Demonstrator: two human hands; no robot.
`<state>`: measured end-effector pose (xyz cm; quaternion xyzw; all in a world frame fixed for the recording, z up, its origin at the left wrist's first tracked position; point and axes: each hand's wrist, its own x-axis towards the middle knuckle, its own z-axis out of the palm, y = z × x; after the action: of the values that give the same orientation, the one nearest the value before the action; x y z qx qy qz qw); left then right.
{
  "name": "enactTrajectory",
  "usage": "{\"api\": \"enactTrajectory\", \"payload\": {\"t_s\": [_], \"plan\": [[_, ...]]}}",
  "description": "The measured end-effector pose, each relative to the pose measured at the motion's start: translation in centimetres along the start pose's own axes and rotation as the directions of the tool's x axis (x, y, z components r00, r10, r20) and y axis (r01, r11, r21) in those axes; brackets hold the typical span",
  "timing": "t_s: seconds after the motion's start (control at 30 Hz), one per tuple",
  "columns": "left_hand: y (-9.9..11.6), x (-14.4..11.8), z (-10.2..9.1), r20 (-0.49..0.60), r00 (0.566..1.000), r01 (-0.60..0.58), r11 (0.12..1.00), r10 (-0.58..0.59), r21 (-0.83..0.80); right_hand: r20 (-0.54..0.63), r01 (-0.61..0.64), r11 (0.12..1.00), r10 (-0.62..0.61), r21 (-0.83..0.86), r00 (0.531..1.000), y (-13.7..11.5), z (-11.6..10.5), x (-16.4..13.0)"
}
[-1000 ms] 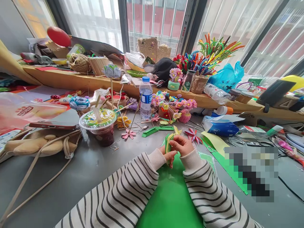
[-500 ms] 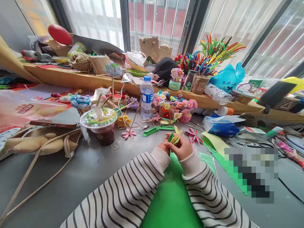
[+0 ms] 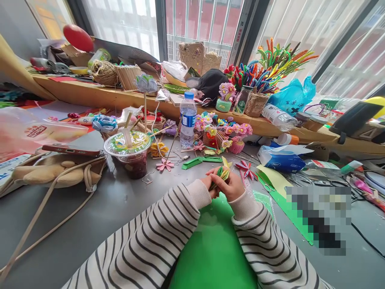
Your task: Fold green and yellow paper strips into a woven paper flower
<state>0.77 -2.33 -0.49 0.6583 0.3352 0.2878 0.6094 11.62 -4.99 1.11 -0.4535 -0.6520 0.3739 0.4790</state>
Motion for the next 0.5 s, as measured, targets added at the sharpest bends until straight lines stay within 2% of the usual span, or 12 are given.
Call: {"api": "enactTrajectory", "payload": {"t_s": [0.07,0.1,0.13,0.27,0.4,0.5], "plan": [[0.7,-0.5,-0.7,0.141,0.989,0.043,0.996,-0.053,0.078,0.04,-0.007,1.0,0.008,-0.016,0.999,-0.2,-0.2,0.0],[0.9,-0.6,-1.1,0.25,0.964,0.068,0.994,-0.087,0.085,0.053,-0.011,1.0,0.012,-0.027,0.998,-0.3,-0.3,0.0],[1.0,-0.7,-1.3,0.301,0.946,0.096,0.991,-0.119,0.09,0.066,-0.015,0.999,0.018,-0.037,0.998,-0.3,-0.4,0.0],[0.7,-0.3,-1.6,0.372,0.912,0.173,0.984,-0.174,0.034,0.124,-0.107,0.994,0.104,0.014,0.987,0.1,-0.8,0.1],[0.5,0.0,-1.4,0.565,0.79,0.374,0.917,-0.236,-0.139,0.256,-0.349,0.923,0.302,0.164,0.918,0.6,-1.3,0.0],[1.1,-0.2,-1.2,0.645,0.704,0.52,0.834,-0.297,-0.184,0.306,-0.442,0.877,0.375,0.19,0.875,0.8,-1.5,0.0]]}}
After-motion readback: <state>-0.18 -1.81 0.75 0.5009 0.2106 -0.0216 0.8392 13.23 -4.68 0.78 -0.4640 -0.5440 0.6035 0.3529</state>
